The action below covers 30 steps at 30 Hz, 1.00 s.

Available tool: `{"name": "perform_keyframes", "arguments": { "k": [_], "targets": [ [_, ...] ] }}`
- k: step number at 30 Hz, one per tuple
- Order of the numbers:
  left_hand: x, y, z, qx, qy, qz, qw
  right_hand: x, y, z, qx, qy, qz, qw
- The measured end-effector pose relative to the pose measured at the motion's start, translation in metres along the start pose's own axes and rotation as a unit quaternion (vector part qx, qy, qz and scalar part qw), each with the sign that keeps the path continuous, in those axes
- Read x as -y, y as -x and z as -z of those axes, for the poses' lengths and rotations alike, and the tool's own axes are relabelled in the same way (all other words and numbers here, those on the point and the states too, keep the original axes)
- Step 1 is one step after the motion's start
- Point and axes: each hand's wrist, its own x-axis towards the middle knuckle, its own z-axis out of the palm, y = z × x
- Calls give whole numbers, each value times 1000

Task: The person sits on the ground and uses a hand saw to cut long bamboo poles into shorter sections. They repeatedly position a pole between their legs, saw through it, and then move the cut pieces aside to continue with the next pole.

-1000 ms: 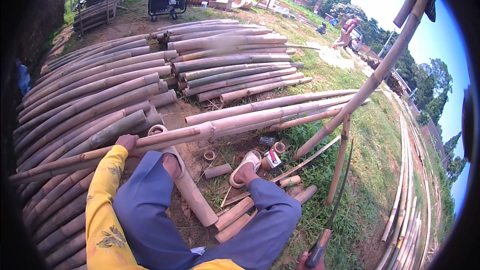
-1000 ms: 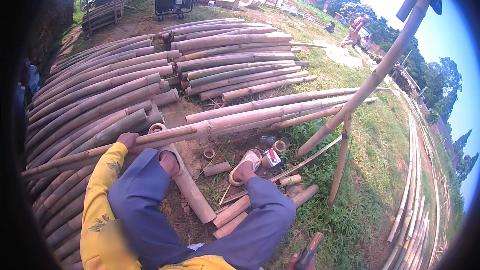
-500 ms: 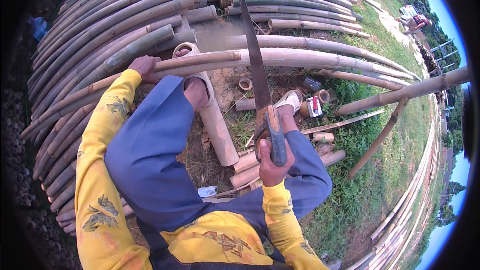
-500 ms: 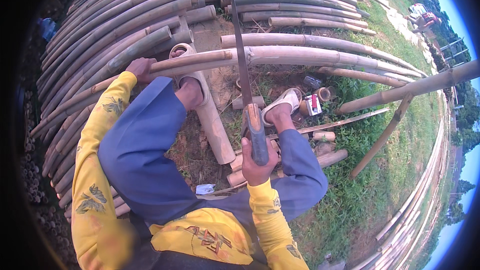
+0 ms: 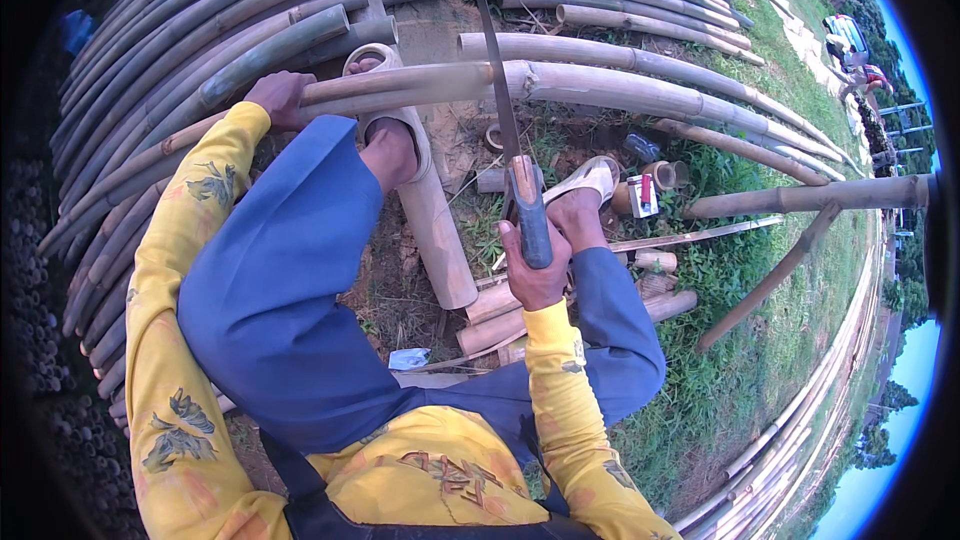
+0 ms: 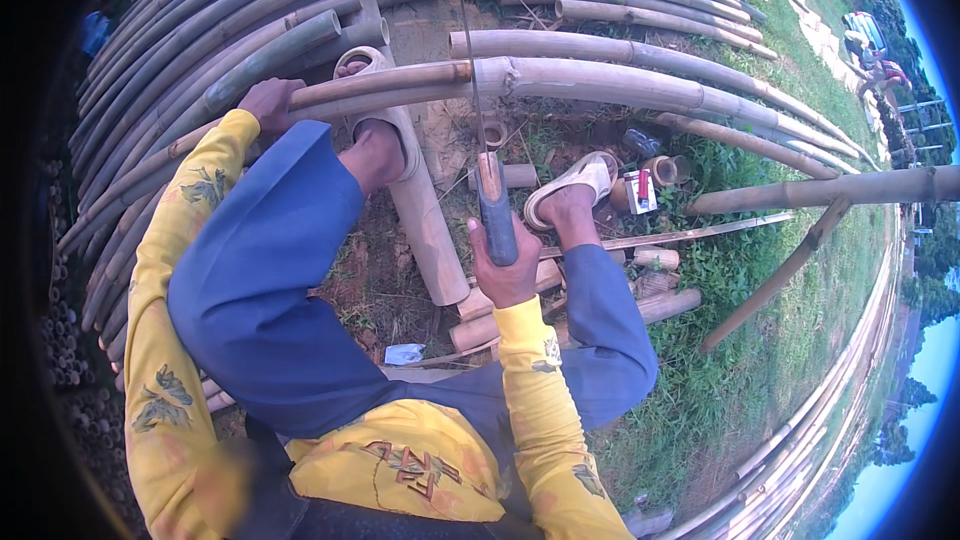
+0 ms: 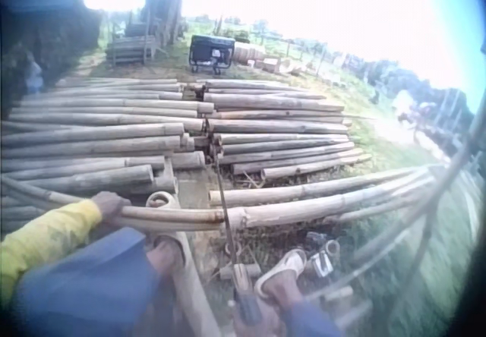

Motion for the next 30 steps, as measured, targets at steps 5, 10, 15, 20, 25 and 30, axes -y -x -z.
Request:
{"name": "perform_keyframes", "arguments": {
  "k": [5,10,15,20,25,30],
  "targets": [
    [7,6,-9,-15,-7,4,1000,17,64,25,16,25,-3,1000],
    [0,2,-8,-21,7,10,1000,-5,-28,2,20,-18,-19,999],
    [0,4,-4,-10,-11,-4,1000,-5,-23,-2,6,-39,-35,999],
    [6,13,-14,-23,-11,1,1000,15,87,30,16,12,-39,999],
    [-4,2,-11,-27,-5,-5,1000,-12,-48,-13,-1,-17,-2,1000],
    [3,12,-6,-19,-19,-2,1000,-12,9,-1,10,-7,-16,1000]
  ]
}}
